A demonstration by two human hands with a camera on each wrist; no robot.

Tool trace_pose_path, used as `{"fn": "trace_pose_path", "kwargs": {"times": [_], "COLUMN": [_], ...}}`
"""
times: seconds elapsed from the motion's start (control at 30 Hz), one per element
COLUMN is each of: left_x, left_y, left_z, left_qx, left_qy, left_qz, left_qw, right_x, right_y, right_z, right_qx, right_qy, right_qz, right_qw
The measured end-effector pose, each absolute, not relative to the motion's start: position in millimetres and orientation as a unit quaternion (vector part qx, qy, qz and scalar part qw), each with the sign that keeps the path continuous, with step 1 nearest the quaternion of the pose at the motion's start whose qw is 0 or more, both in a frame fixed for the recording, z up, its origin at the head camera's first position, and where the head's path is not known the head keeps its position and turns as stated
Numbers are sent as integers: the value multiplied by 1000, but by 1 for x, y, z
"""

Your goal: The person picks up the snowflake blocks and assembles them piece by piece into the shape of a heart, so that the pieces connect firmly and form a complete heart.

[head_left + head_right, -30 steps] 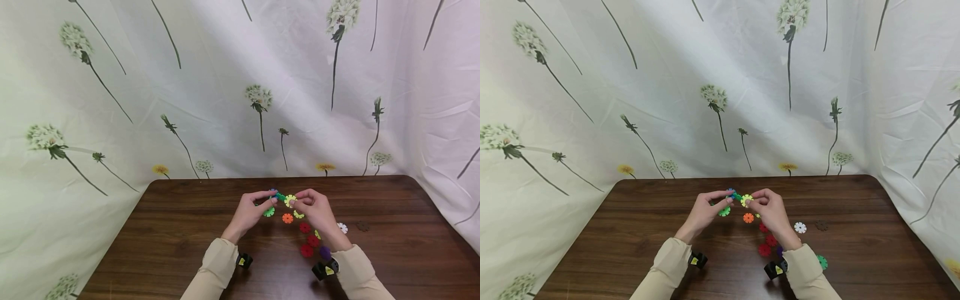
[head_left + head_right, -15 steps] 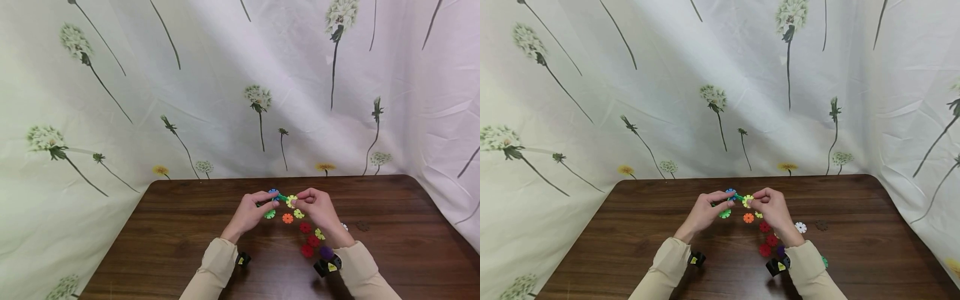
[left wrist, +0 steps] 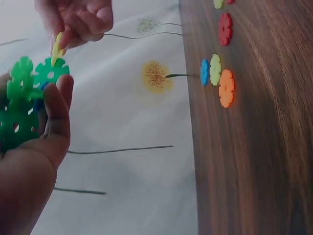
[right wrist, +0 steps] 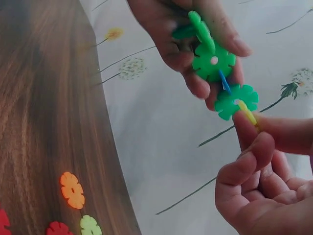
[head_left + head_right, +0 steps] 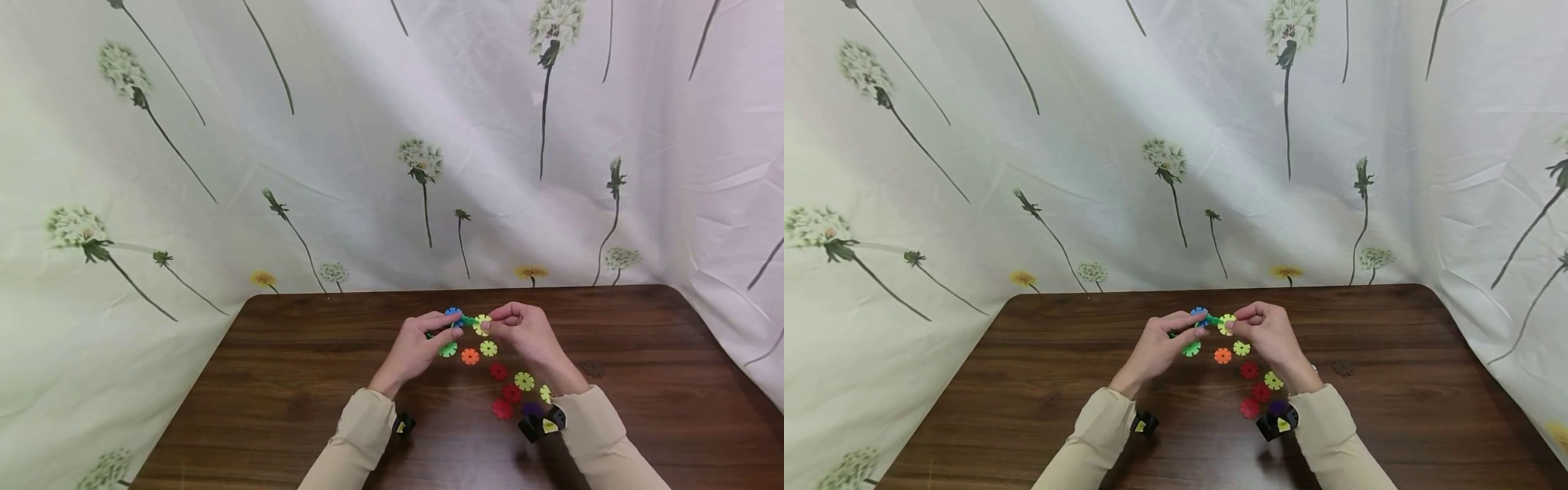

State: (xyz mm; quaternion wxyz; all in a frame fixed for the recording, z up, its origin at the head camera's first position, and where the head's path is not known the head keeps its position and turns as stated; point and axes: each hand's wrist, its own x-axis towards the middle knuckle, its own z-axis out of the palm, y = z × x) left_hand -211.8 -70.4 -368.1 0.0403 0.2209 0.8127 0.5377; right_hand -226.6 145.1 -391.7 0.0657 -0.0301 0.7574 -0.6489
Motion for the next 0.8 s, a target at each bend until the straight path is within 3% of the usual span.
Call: {"fn": "trace_pose_path", "kwargs": {"times": [0.37, 0.8], "left_x": [-233, -237], "left_y": [-75, -79], "left_z": [-398, -405], "left_qx": [170, 179], "left_qy": [793, 761], "left_qz": [581, 617], "left_qw": [71, 91], "right_x": [-230, -230], "right_y": [141, 142], "right_z": [-400, -405], "right_qx": [-22, -40], "right_qy": [734, 732], "right_qz": [-673, -673], "right_qw": [87, 96]}}
